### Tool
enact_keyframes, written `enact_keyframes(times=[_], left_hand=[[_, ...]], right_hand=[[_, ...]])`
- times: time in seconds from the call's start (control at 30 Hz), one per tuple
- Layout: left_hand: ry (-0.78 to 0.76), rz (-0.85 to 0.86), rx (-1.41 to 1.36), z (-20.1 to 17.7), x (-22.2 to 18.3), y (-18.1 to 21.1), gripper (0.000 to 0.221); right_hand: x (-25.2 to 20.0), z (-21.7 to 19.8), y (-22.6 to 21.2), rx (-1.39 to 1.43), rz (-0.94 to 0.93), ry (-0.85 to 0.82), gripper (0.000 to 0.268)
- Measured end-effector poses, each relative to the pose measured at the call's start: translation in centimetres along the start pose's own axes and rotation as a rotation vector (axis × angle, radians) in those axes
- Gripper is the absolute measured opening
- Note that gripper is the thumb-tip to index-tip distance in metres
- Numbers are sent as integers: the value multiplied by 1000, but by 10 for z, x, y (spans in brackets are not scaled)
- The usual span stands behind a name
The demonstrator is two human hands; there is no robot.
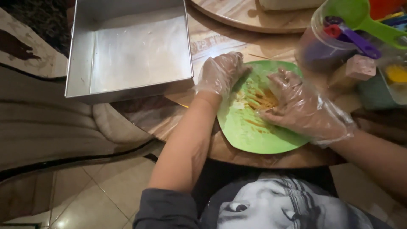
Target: The person mixes and shapes a paste by hand while wearing gloves on a plate.
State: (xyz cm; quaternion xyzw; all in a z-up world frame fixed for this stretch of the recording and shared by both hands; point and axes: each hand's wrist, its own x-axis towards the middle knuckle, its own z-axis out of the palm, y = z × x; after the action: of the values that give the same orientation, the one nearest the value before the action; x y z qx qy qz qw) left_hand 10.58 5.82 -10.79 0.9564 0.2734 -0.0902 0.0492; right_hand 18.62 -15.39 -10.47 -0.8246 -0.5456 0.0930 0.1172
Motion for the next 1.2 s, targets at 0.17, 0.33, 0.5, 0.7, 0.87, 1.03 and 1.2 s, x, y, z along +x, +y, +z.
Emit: enact_keyframes(times=[0.17, 0.33, 0.5, 0.7, 0.87, 1.03, 1.2], left_hand=[[36, -34, -101, 20, 19, -4, 52], [111, -50, 19, 43, 34, -5, 61], [115, -25, -91, 23, 18, -6, 54], [-53, -14, -439, -12, -3, -14, 51], [-28, 0, -378, 6, 15, -16, 51], [-11, 11, -320, 3, 12, -14, 51], [45, 26, -265, 11, 13, -14, 44]], right_hand=[[0, 0, -19, 68, 36, 69, 96], [0, -15, -40, 123, 182, -20, 90], [3, -31, -45, 183, -32, 92, 30], [0, -13, -30, 16, -75, 271, 51], [6, 10, -12, -15, -232, 389, 35], [11, 4, -16, -28, -298, 354, 24], [21, 17, -2, -581, -428, -186, 67]])
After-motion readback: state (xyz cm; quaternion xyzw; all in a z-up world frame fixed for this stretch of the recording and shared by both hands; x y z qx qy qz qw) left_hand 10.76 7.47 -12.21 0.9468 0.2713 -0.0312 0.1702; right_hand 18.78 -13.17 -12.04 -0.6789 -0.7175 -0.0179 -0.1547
